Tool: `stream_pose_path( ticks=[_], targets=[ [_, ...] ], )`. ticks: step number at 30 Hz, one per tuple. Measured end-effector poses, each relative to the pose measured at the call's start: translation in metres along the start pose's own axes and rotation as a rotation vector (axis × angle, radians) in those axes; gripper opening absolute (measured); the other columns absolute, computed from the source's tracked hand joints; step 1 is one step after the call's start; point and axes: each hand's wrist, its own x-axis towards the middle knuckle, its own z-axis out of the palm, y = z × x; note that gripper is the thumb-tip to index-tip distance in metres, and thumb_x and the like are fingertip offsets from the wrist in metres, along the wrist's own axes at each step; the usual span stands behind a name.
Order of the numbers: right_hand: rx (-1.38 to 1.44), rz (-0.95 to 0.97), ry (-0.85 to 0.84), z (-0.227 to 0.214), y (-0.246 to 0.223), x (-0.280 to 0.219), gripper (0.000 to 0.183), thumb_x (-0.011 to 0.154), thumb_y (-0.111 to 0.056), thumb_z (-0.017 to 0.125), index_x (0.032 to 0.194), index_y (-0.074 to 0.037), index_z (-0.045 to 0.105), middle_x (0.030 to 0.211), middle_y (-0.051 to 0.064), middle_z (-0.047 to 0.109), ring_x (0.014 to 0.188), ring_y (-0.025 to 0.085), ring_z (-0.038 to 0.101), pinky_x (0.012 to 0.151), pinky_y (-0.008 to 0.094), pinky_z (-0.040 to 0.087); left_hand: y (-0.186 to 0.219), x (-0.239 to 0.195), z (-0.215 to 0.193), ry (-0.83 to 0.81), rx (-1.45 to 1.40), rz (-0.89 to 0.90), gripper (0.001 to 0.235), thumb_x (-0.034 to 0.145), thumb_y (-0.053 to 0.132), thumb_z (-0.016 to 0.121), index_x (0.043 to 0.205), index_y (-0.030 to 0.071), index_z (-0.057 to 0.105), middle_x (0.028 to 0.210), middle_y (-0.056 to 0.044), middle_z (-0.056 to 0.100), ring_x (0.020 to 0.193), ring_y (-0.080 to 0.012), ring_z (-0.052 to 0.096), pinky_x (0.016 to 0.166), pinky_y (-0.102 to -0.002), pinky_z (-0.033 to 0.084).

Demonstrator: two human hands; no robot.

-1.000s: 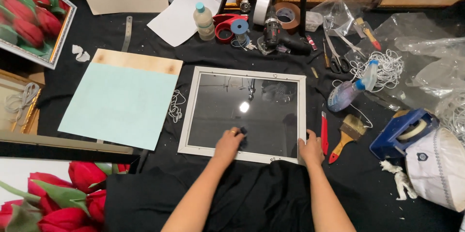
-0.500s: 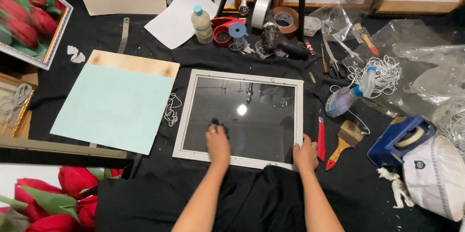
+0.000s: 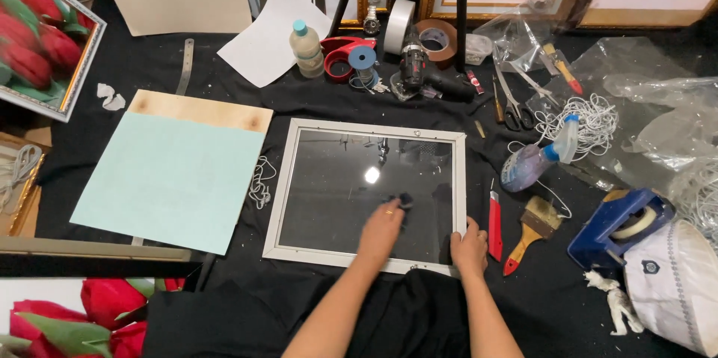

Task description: Polishing the glass of a picture frame with a cloth and then placing a backing board.

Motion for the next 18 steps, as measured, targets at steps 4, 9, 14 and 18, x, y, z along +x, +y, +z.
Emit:
stream_pose_path(
  ticks=[4,9,14,18],
  targets=[
    [-0.003,-0.013,0.014,0.002,0.0,0.0,0.057,0.102,-0.029,0.049,0.158,-0.024,0.039,0.14,0.017,0.048,0.136,0.038,0.051,0.1,0.06,0.051,-0.082,-0.028,-0.073,-0.046,0.114,-0.178,0.011,0.101,0.007,0.056,0.111,0.006,0.061,0.137,-0.017,0.062,0.12,-0.0308,0.064,0.092,-0.037,0.057],
    [-0.027,-0.116,0.135,0.024,0.026,0.018,0.058,0.099,-0.028,0.057,0.156,-0.02,0.049,0.133,0.02,0.056,0.127,0.042,0.059,0.098,0.056,0.053,-0.123,-0.068,-0.089,-0.011,0.197,-0.576,0.023,0.095,0.003,0.065,0.117,0.006,0.06,0.131,-0.014,0.061,0.108,-0.0319,0.068,0.086,-0.039,0.059],
    [-0.233,-0.539,0.466,0.026,-0.023,-0.055,0.062,0.09,-0.021,0.069,0.15,-0.013,0.052,0.126,0.015,0.055,0.119,0.038,0.055,0.101,0.05,0.044,-0.121,-0.06,-0.016,-0.06,-0.191,-0.786,0.026,0.091,0.018,0.074,0.113,0.01,0.065,0.114,-0.014,0.063,0.105,-0.037,0.069,0.086,-0.043,0.058],
    [0.275,-0.583,-0.154,0.028,-0.072,-0.12,0.055,0.103,-0.037,0.055,0.155,-0.021,0.048,0.142,0.021,0.05,0.14,0.045,0.047,0.115,0.051,0.04,-0.027,-0.044,-0.015,-0.307,-0.902,-0.676,0.053,0.106,0.05,0.052,0.146,0.015,0.051,0.139,-0.023,0.062,0.132,-0.0429,0.057,0.108,-0.052,0.046]
  ],
)
